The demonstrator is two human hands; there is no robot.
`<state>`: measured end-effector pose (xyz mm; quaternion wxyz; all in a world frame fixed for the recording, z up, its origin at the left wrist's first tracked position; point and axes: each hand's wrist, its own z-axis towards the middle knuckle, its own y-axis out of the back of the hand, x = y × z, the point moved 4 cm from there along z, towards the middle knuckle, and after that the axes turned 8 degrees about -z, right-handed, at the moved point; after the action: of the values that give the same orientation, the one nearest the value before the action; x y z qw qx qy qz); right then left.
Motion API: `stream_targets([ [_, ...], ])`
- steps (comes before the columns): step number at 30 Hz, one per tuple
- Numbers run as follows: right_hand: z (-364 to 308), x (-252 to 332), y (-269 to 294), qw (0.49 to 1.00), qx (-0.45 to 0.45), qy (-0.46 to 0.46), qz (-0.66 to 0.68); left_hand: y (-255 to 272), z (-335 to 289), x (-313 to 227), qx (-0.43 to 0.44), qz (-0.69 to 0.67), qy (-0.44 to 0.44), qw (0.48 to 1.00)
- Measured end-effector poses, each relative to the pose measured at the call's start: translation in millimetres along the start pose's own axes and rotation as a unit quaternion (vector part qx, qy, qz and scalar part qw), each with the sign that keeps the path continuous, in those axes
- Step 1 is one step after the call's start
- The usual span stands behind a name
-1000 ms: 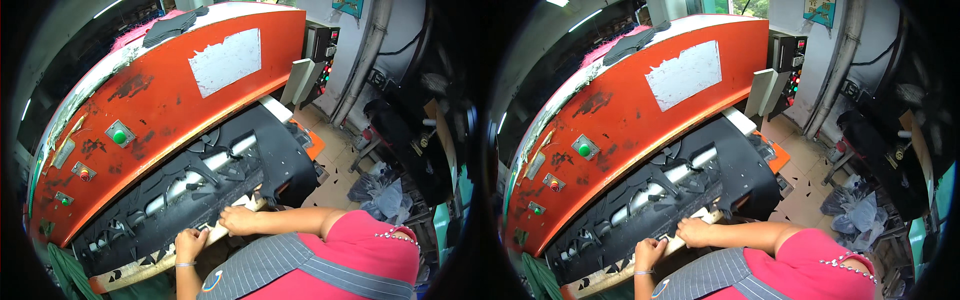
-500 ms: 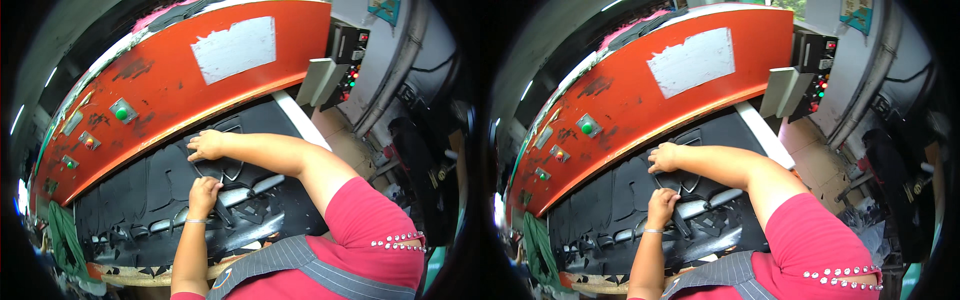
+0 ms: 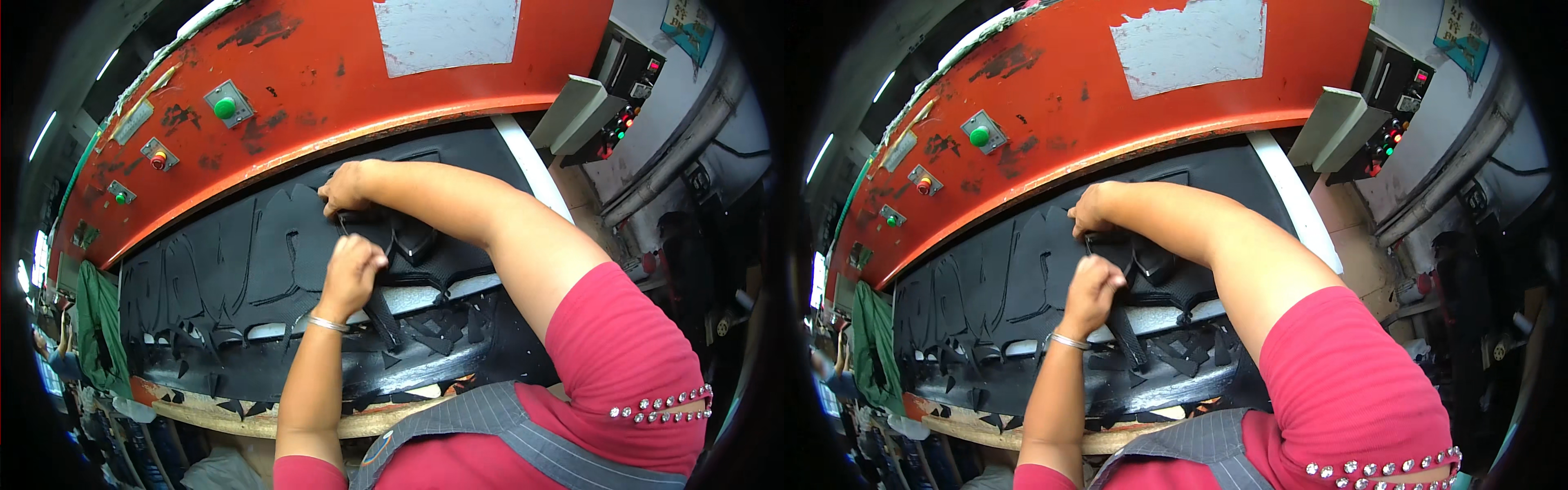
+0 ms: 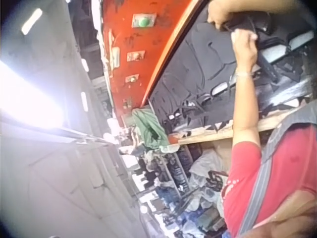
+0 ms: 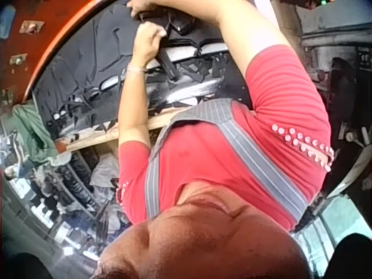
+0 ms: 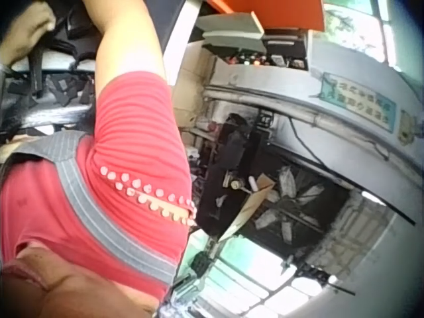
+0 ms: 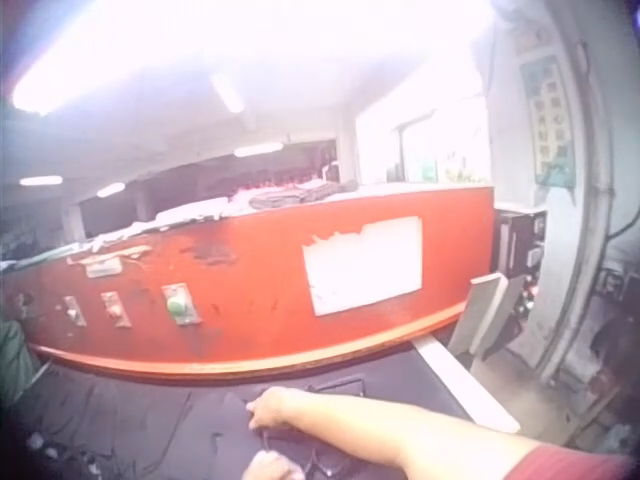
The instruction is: Using a hydraulic press and metal dies to cut shoe components from black synthetic material.
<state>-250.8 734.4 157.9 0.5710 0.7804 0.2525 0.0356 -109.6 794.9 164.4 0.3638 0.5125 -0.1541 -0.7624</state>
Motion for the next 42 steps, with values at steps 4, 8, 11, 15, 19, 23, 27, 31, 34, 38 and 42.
stream_targets([
  [4,-12,-30,-6,0.984,-0.142,0.032,0.101,9,33,-15,-0.121,-0.025,-0.007,0.992],
  [8,-29,-31,-13,0.953,-0.292,0.069,-0.031,-18,-2,11,-0.284,-0.195,0.109,0.932],
  [11,-72,-33,18,0.905,-0.409,0.058,-0.104,-24,-19,26,-0.014,0.065,0.115,0.991],
  [15,-170,-42,64,0.850,-0.501,-0.046,-0.157,-28,-14,16,0.052,0.172,0.161,0.970],
  [19,-282,-46,74,0.816,-0.426,-0.334,-0.203,-33,-8,13,0.048,0.175,0.167,0.969],
  [23,-349,-34,26,0.814,-0.265,-0.510,-0.082,-31,10,-6,0.094,0.219,0.158,0.958],
  [27,-353,6,-77,0.774,-0.181,-0.564,0.224,-56,32,-34,0.090,0.207,-0.007,0.974],
  [31,-334,31,-129,0.699,-0.136,-0.638,0.294,-87,23,-14,0.138,0.242,0.063,0.958],
  [34,-331,39,-157,0.678,-0.116,-0.652,0.320,-94,18,-14,0.110,0.253,0.090,0.957],
  [38,-329,31,-165,0.654,-0.101,-0.665,0.346,-97,21,-7,0.079,0.183,0.087,0.976],
  [42,-324,34,-174,0.643,-0.129,-0.658,0.370,-93,11,-3,0.135,0.111,0.080,0.981],
])
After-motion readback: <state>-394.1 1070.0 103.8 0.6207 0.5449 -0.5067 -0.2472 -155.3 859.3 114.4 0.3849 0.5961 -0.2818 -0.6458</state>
